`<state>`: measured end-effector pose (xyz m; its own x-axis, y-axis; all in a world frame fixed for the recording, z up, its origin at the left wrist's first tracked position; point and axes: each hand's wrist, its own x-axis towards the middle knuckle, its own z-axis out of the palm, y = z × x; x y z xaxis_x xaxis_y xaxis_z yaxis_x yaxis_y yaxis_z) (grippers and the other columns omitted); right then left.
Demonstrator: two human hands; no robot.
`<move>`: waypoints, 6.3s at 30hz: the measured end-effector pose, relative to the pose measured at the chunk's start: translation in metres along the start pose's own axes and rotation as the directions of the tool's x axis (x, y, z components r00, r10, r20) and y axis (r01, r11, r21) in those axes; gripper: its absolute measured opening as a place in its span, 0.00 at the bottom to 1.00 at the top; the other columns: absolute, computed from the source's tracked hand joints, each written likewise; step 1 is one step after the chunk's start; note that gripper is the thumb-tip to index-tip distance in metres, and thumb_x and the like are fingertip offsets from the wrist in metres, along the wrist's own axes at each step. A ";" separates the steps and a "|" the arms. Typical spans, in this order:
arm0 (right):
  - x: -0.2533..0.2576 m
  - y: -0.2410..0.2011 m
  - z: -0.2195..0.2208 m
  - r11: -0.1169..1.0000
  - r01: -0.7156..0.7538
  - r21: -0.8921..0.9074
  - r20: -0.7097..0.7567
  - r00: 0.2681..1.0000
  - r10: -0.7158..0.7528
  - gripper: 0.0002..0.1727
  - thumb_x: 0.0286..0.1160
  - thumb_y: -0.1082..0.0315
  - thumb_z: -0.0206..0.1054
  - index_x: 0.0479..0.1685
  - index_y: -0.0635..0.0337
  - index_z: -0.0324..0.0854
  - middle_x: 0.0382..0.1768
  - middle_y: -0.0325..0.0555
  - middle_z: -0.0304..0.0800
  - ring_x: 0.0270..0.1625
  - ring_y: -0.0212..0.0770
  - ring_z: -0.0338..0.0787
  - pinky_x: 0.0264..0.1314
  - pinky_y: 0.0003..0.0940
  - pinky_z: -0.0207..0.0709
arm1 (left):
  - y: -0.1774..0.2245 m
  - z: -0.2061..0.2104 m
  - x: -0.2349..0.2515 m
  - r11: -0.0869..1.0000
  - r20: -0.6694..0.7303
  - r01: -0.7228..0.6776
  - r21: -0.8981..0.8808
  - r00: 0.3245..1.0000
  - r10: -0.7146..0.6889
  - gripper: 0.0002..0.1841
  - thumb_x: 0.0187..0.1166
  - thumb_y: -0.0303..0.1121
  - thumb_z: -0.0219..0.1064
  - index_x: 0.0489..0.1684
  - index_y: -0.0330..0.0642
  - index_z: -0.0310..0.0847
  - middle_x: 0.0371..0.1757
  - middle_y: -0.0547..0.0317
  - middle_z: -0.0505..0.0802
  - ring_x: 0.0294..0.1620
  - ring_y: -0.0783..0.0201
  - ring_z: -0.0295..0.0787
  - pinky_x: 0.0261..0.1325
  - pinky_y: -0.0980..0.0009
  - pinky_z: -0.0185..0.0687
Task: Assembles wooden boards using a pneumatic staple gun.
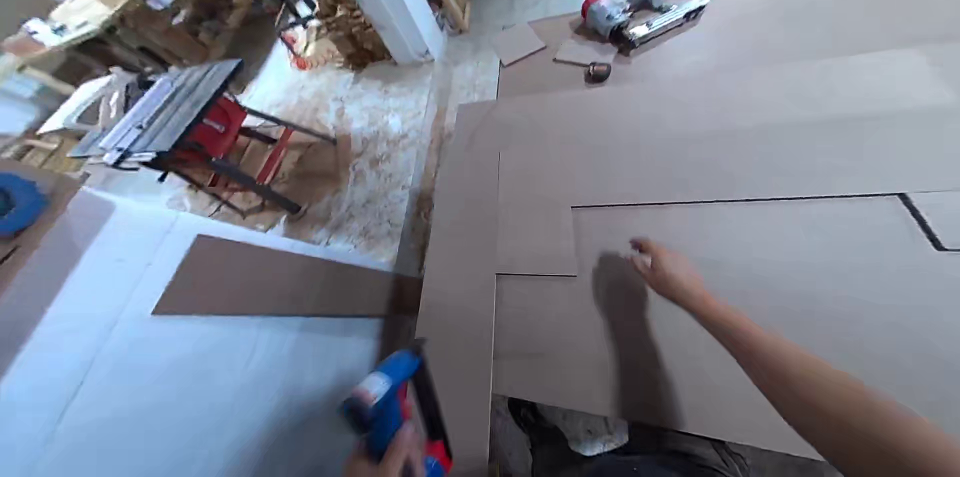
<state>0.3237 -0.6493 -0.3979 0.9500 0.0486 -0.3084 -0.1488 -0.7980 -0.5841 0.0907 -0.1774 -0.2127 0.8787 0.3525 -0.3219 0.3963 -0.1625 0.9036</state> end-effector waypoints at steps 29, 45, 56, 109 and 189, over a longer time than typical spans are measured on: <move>0.185 0.086 0.012 0.926 0.085 -0.367 -0.252 0.950 -0.187 0.53 0.76 0.21 0.32 0.97 0.44 0.50 0.97 0.38 0.47 0.98 0.47 0.44 0.95 0.64 0.31 | -0.043 0.176 0.218 0.839 0.002 0.362 0.407 0.918 -0.397 0.16 0.77 0.41 0.67 0.45 0.34 0.81 0.15 0.56 0.85 0.11 0.58 0.84 0.17 0.61 0.86; 0.186 0.086 0.011 0.926 0.084 -0.369 -0.261 0.946 -0.190 0.52 0.77 0.21 0.32 0.96 0.44 0.52 0.96 0.39 0.49 0.98 0.48 0.45 0.96 0.62 0.31 | -0.010 0.210 0.276 0.823 -0.012 0.369 0.433 0.915 -0.404 0.11 0.81 0.35 0.66 0.40 0.34 0.81 0.14 0.54 0.85 0.11 0.59 0.84 0.19 0.62 0.87; 0.185 0.088 0.011 0.929 0.090 -0.358 -0.248 0.950 -0.188 0.51 0.78 0.23 0.34 0.96 0.46 0.52 0.96 0.39 0.48 0.98 0.46 0.45 0.96 0.62 0.33 | 0.023 0.245 0.333 0.827 -0.015 0.371 0.422 0.915 -0.403 0.13 0.85 0.37 0.67 0.42 0.33 0.80 0.15 0.49 0.84 0.10 0.56 0.82 0.18 0.61 0.85; 0.188 0.091 0.012 0.927 0.085 -0.364 -0.264 0.945 -0.191 0.49 0.79 0.24 0.38 0.96 0.42 0.53 0.96 0.36 0.50 0.97 0.44 0.47 0.97 0.59 0.33 | 0.123 0.223 0.502 0.469 0.391 -0.227 0.853 0.875 -0.286 0.09 0.72 0.36 0.74 0.45 0.45 0.88 0.27 0.51 0.91 0.25 0.53 0.88 0.29 0.46 0.84; 0.187 0.091 0.009 0.928 0.086 -0.362 -0.284 0.938 -0.198 0.48 0.80 0.25 0.38 0.96 0.42 0.54 0.96 0.35 0.50 0.97 0.43 0.46 0.97 0.59 0.34 | 0.108 0.207 0.313 0.376 0.268 -0.148 0.915 0.919 -0.290 0.28 0.68 0.59 0.70 0.51 0.42 0.87 0.28 0.57 0.93 0.26 0.59 0.92 0.34 0.49 0.91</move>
<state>0.4853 -0.7075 -0.5155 0.9987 0.0327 0.0393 0.0429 -0.9539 -0.2972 0.4634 -0.2750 -0.2742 0.7639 0.1245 -0.6332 0.2625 -0.9563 0.1287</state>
